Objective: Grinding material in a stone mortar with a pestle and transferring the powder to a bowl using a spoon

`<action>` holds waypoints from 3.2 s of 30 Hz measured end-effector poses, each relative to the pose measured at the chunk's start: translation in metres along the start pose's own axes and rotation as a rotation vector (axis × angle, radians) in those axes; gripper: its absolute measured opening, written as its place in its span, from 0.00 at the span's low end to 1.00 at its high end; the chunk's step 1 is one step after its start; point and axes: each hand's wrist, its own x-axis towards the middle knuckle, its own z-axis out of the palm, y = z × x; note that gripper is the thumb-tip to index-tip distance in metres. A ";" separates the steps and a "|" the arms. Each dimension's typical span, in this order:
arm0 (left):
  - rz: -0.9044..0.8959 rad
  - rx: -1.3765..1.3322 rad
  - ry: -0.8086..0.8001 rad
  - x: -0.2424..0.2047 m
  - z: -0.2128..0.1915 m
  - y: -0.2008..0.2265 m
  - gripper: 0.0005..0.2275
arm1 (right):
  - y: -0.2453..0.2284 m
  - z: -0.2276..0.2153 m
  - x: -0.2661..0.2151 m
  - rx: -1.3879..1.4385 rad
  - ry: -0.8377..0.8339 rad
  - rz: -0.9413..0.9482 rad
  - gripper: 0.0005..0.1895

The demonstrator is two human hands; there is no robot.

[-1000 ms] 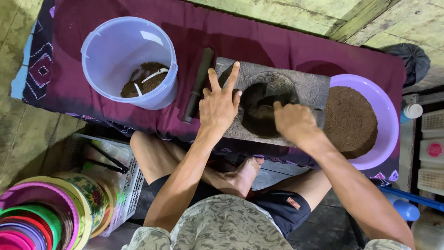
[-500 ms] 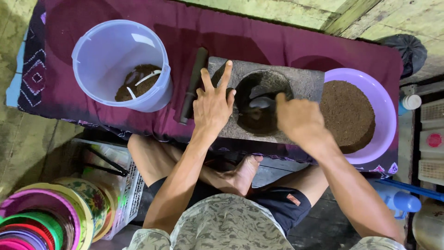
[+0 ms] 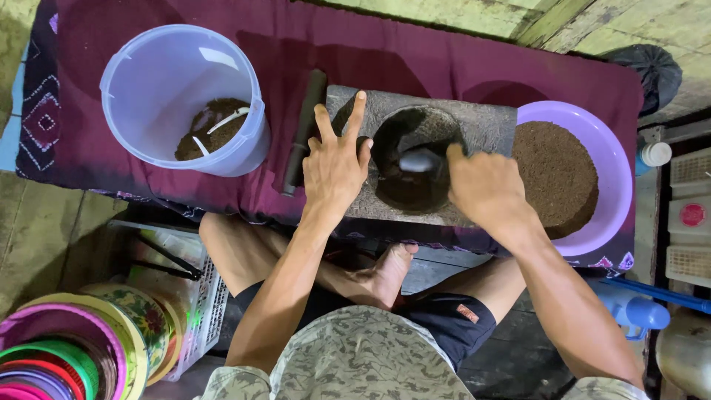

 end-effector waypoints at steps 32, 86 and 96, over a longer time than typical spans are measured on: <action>0.004 0.027 0.031 0.000 0.000 0.000 0.33 | -0.024 0.010 -0.002 -0.005 -0.093 0.020 0.21; 0.022 0.042 0.000 0.008 -0.003 0.001 0.37 | 0.002 0.020 0.027 0.256 -0.052 0.033 0.14; 0.003 0.057 -0.067 0.036 0.001 0.001 0.36 | 0.003 -0.004 0.026 0.330 -0.031 0.045 0.15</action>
